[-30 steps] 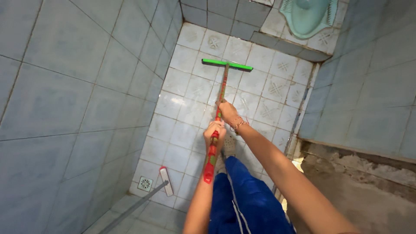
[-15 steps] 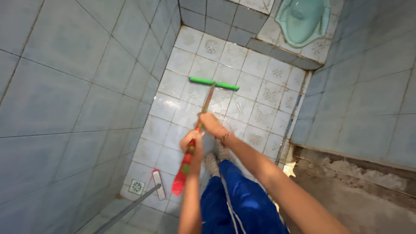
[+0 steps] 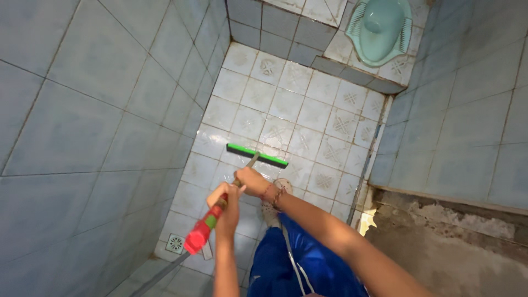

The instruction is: The person cleans the bathroom floor by pouring water from a green pitcher and then using a squeegee to push the water across the tiles toward a drain.

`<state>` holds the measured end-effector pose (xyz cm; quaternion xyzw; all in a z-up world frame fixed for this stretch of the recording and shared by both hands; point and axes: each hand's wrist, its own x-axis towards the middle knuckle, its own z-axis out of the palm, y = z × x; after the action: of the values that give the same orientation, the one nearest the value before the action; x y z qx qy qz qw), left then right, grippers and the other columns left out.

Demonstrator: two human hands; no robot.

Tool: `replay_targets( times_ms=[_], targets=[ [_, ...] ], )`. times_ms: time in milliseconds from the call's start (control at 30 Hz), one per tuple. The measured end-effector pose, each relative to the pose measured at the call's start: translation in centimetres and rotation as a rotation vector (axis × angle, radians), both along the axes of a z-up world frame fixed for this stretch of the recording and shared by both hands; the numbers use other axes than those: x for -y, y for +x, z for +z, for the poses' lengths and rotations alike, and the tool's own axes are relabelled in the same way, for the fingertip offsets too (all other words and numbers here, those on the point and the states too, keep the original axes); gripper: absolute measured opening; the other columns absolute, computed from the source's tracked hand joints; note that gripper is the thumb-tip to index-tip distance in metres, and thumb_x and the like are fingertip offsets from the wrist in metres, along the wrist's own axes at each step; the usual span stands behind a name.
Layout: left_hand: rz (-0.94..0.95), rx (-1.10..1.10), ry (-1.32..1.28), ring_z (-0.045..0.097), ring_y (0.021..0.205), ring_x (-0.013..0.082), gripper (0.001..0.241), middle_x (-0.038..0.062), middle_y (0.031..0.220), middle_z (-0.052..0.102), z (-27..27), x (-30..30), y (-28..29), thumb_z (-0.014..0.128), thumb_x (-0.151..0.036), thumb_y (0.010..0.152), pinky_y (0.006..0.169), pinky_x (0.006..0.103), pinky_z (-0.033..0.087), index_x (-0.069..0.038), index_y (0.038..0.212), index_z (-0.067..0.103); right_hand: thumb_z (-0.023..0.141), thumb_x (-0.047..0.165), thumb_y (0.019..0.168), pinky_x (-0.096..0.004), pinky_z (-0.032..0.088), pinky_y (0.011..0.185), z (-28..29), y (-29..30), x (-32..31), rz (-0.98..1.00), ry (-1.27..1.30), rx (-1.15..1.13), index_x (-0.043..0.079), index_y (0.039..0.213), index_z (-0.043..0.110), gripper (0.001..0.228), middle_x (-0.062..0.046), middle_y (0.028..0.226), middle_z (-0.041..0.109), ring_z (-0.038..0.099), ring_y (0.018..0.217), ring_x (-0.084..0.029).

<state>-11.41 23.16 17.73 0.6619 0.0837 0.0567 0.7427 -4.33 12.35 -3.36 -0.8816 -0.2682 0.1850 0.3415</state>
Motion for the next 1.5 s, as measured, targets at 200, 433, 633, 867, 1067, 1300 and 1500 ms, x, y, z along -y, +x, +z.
replay_targets(
  times_ms=[200,433,633,867,1067,1300,1500],
  targets=[
    [0.02,0.081,0.117,0.048,0.073,0.01,0.022,0.004,0.076,0.052,-4.8,2.5,-1.2,0.056,0.007,0.094,0.068,0.0275,0.048,0.002,0.075,0.048,0.067,0.008,0.08,-0.048,0.058,0.072,1.2,0.7,3.2,-0.16,-0.171,-0.154,0.006,0.097,0.068,0.017,-0.024,0.085,0.07,0.071,0.084,-0.042],
    [0.059,0.313,0.1,0.06,0.083,0.0216,0.017,0.01,0.085,0.061,-12.8,6.6,0.7,0.058,0.011,0.089,0.085,0.0369,0.056,0.001,0.077,0.05,0.07,0.001,0.075,-0.046,0.058,0.086,-3.5,3.6,7.7,-0.22,0.136,0.13,0.007,0.128,0.063,0.053,-0.028,0.116,0.063,0.067,0.099,-0.046],
    [0.166,0.309,0.124,0.062,0.081,0.0199,0.016,0.012,0.082,0.063,-14.9,8.4,4.6,0.061,0.007,0.089,0.075,0.0331,0.051,0.001,0.077,0.053,0.078,0.011,0.077,-0.047,0.057,0.084,-4.4,6.5,8.0,-0.196,0.055,0.054,0.007,0.133,0.058,0.06,-0.031,0.12,0.06,0.066,0.099,-0.047],
    [0.16,0.108,0.252,0.053,0.059,0.0124,0.019,0.007,0.067,0.055,-9.5,4.6,3.7,0.054,0.0,0.095,0.058,0.0297,0.044,0.0,0.076,0.058,0.071,0.012,0.084,-0.049,0.057,0.08,-4.3,6.3,4.4,-0.121,-0.119,-0.031,0.005,0.126,0.059,0.045,-0.026,0.108,0.068,0.07,0.093,-0.044],
    [0.169,-0.01,0.17,0.03,0.064,0.0078,0.038,0.002,0.067,0.029,-1.3,2.2,2.6,0.059,-0.004,0.1,0.055,0.0328,0.037,-0.003,0.07,0.035,0.068,0.011,0.08,-0.048,0.057,0.074,1.9,4.3,1.5,-0.032,0.115,-0.001,0.002,0.104,0.061,0.027,-0.025,0.093,0.071,0.07,0.089,-0.043],
    [0.173,0.008,0.097,0.032,0.067,0.0048,0.042,-0.002,0.068,0.031,-0.9,-0.4,1.7,0.063,-0.001,0.098,0.061,0.026,0.046,-0.003,0.069,0.033,0.06,0.015,0.089,-0.047,0.058,0.069,5.6,1.8,-1.3,0.083,0.146,-0.035,0.004,0.096,0.06,0.014,-0.022,0.084,0.071,0.072,0.081,-0.042],
    [0.237,-0.04,-0.037,0.046,0.07,0.0063,0.035,0.002,0.072,0.045,-1.4,-0.6,-0.4,0.05,-0.004,0.105,0.081,0.0357,0.064,0.0,0.072,0.04,0.062,0.019,0.093,-0.049,0.056,0.067,8.5,0.7,-1.3,0.122,0.049,-0.053,0.005,0.101,0.056,0.017,-0.022,0.081,0.067,0.07,0.079,-0.042]
  ],
)
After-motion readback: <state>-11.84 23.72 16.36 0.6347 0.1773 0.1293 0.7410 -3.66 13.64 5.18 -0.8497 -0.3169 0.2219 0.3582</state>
